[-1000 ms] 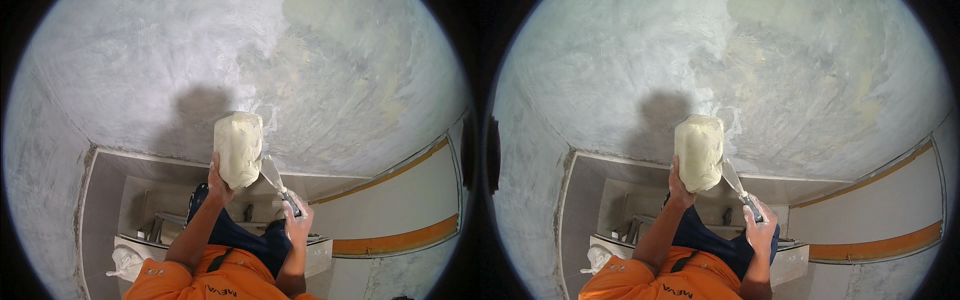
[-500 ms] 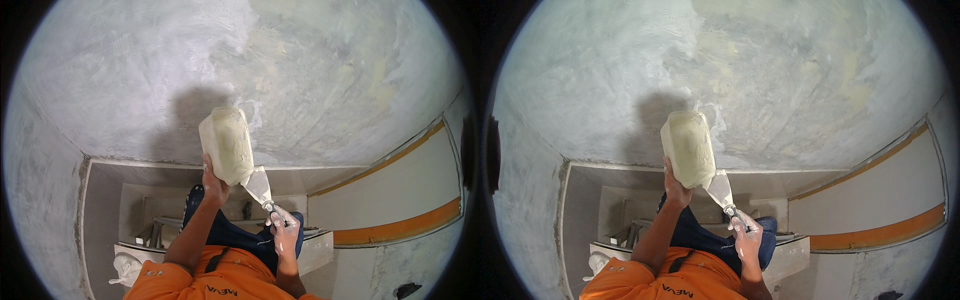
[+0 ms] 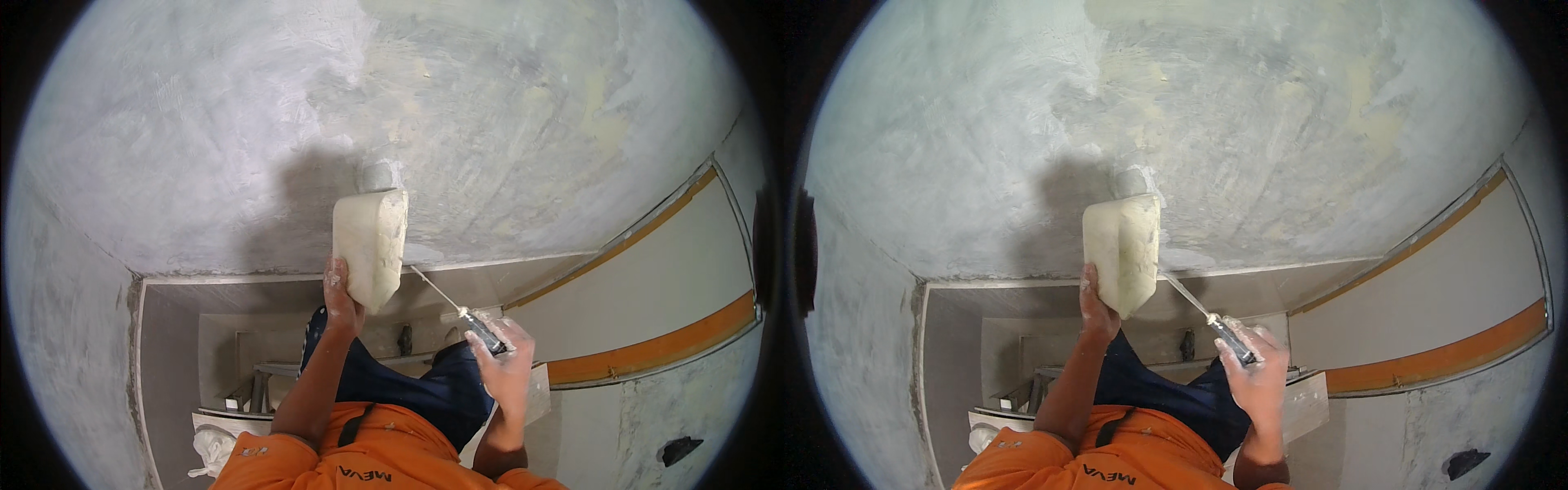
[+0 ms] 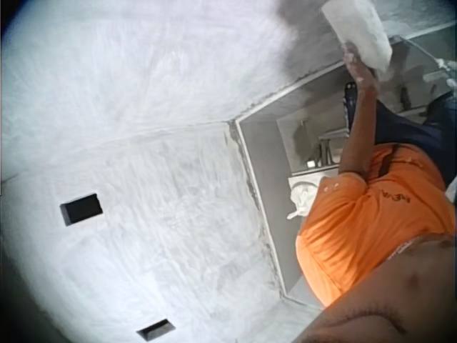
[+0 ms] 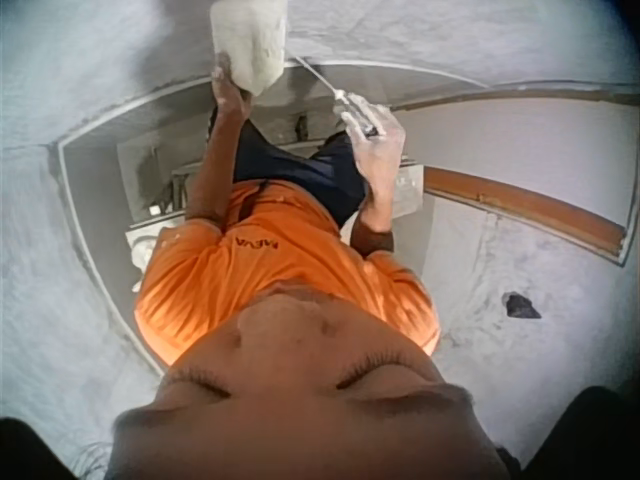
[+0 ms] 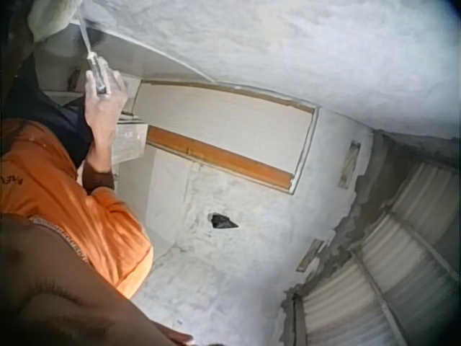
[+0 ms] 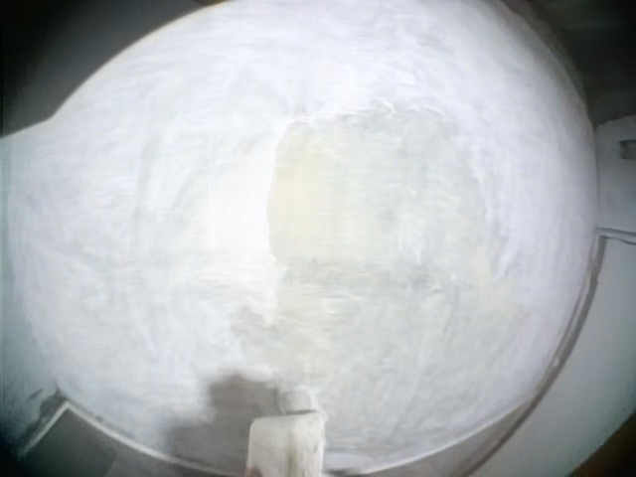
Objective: The person applies plaster to a wall and ceiling joint using a putty knife. They scoop compound from a plastic container and smooth it over the surface in multiple passes.
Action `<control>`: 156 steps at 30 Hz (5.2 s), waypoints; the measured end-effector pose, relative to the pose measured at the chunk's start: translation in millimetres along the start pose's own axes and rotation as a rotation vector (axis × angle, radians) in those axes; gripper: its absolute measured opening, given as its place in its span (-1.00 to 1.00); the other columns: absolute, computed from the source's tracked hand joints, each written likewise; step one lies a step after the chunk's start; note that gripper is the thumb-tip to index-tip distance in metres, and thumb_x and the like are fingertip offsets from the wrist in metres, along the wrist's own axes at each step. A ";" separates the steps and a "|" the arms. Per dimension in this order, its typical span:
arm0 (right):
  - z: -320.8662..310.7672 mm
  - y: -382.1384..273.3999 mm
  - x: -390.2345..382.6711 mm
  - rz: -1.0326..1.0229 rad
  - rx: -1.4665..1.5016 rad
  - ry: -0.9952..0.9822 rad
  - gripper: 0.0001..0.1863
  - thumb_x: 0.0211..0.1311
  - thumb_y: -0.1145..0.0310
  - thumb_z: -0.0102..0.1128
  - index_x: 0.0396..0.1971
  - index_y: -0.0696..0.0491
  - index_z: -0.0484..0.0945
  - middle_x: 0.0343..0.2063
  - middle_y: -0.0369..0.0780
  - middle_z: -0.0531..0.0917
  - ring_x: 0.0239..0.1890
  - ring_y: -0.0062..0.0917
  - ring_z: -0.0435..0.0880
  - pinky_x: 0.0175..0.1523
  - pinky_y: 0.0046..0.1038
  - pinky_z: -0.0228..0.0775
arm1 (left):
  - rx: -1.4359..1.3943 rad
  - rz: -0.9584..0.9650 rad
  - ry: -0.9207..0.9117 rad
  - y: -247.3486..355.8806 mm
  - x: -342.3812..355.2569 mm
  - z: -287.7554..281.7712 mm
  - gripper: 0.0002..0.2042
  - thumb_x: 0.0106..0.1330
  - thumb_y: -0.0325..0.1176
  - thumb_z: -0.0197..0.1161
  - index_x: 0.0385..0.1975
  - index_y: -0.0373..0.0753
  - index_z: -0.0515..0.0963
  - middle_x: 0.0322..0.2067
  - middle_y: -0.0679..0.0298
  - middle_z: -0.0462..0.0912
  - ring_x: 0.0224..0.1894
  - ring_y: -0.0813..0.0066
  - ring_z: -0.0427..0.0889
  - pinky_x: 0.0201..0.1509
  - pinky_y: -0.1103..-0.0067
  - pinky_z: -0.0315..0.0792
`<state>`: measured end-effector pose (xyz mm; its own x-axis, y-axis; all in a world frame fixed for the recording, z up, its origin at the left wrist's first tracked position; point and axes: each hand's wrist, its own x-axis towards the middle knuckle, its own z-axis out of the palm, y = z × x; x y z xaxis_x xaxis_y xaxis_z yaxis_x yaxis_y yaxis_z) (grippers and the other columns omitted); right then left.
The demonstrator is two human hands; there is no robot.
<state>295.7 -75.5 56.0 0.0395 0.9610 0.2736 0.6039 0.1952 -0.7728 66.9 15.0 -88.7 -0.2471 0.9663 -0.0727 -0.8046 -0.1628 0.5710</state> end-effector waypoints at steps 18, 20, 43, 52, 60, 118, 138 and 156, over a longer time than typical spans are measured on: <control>-7.9 -28.3 77.2 -0.263 -0.621 -0.631 -0.72 0.07 0.24 0.39 -0.27 0.10 0.74 -0.51 0.05 0.66 -0.34 0.03 0.64 -0.15 -0.09 0.49 | 0.466 -0.263 0.137 -23.0 -9.7 21.5 -0.45 0.46 0.04 0.16 0.23 -0.27 0.41 0.05 0.19 0.53 0.07 0.38 0.54 0.01 0.41 0.54; -8.0 -11.1 91.6 -0.323 -0.460 -0.626 -0.71 0.03 0.27 0.43 -0.30 0.15 0.74 -0.56 0.02 0.66 -0.46 -0.12 0.69 -0.24 -0.20 0.49 | 0.518 -0.300 0.168 -22.2 -14.8 30.4 -0.42 0.45 0.07 0.16 0.25 -0.27 0.39 0.06 0.18 0.53 0.08 0.37 0.54 0.02 0.37 0.53; 70.0 127.1 56.8 0.665 1.213 -0.529 -0.69 0.45 0.18 0.16 -0.06 0.12 0.54 -0.51 -0.22 0.56 -0.68 -0.66 0.34 -0.60 -0.68 0.16 | -0.039 -0.006 0.165 21.8 -0.9 -14.7 -0.46 0.55 0.11 -0.15 0.32 -0.12 0.35 0.16 0.24 0.56 0.13 0.27 0.62 0.11 0.31 0.60; 162.3 118.4 95.3 0.259 1.066 -0.264 -0.66 0.33 0.42 0.32 0.04 0.23 0.58 -0.20 -0.26 0.71 -0.29 -0.67 0.58 -0.18 -0.58 0.42 | -0.059 0.194 0.179 61.1 1.4 -24.0 -0.49 0.54 0.06 -0.09 0.32 -0.12 0.31 0.17 0.26 0.52 0.08 0.24 0.65 -0.03 0.26 0.70; 252.2 165.1 121.7 0.411 0.789 0.006 -0.83 0.31 0.37 0.36 -0.29 0.19 0.69 -0.52 -0.37 0.65 -0.52 -0.74 0.50 -0.40 -0.63 0.28 | 0.010 0.242 0.275 80.4 -6.2 -27.1 -0.42 0.51 0.16 -0.08 0.35 -0.09 0.27 0.21 0.23 0.48 0.17 0.18 0.58 0.05 0.20 0.63; 176.9 11.8 126.1 0.300 0.828 0.012 -0.81 0.35 0.33 0.31 -0.30 0.17 0.66 -0.53 -0.42 0.54 -0.50 -0.74 0.40 -0.38 -0.58 0.23 | 0.128 0.092 0.348 89.6 -5.4 -29.3 -0.30 0.45 0.30 -0.09 0.47 0.05 0.10 0.39 0.33 0.25 0.39 0.22 0.31 0.35 0.18 0.35; 166.8 33.5 117.7 0.293 0.815 0.062 -0.71 0.38 0.24 0.28 -0.50 0.12 0.65 -0.55 -0.41 0.55 -0.47 -0.73 0.40 -0.36 -0.58 0.21 | 0.134 0.059 0.279 91.3 -9.1 -25.3 -0.29 0.45 0.33 -0.14 0.49 0.10 0.08 0.43 0.34 0.21 0.42 0.24 0.25 0.34 0.21 0.31; 190.4 108.8 63.2 0.436 0.426 0.112 -0.66 0.20 0.18 0.41 -0.43 0.21 0.64 -0.64 -0.26 0.50 -0.48 -0.64 0.38 -0.32 -0.45 0.32 | 0.093 0.134 0.310 86.1 -1.9 -32.9 -0.34 0.44 0.32 -0.08 0.42 0.09 0.21 0.29 0.38 0.38 0.22 0.34 0.45 -0.01 0.37 0.45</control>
<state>212.3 43.7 -119.8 0.3089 0.9479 -0.0782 0.1437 -0.1278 -0.9813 -19.6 -7.4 -66.4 -0.5106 0.8289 -0.2287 -0.7051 -0.2514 0.6630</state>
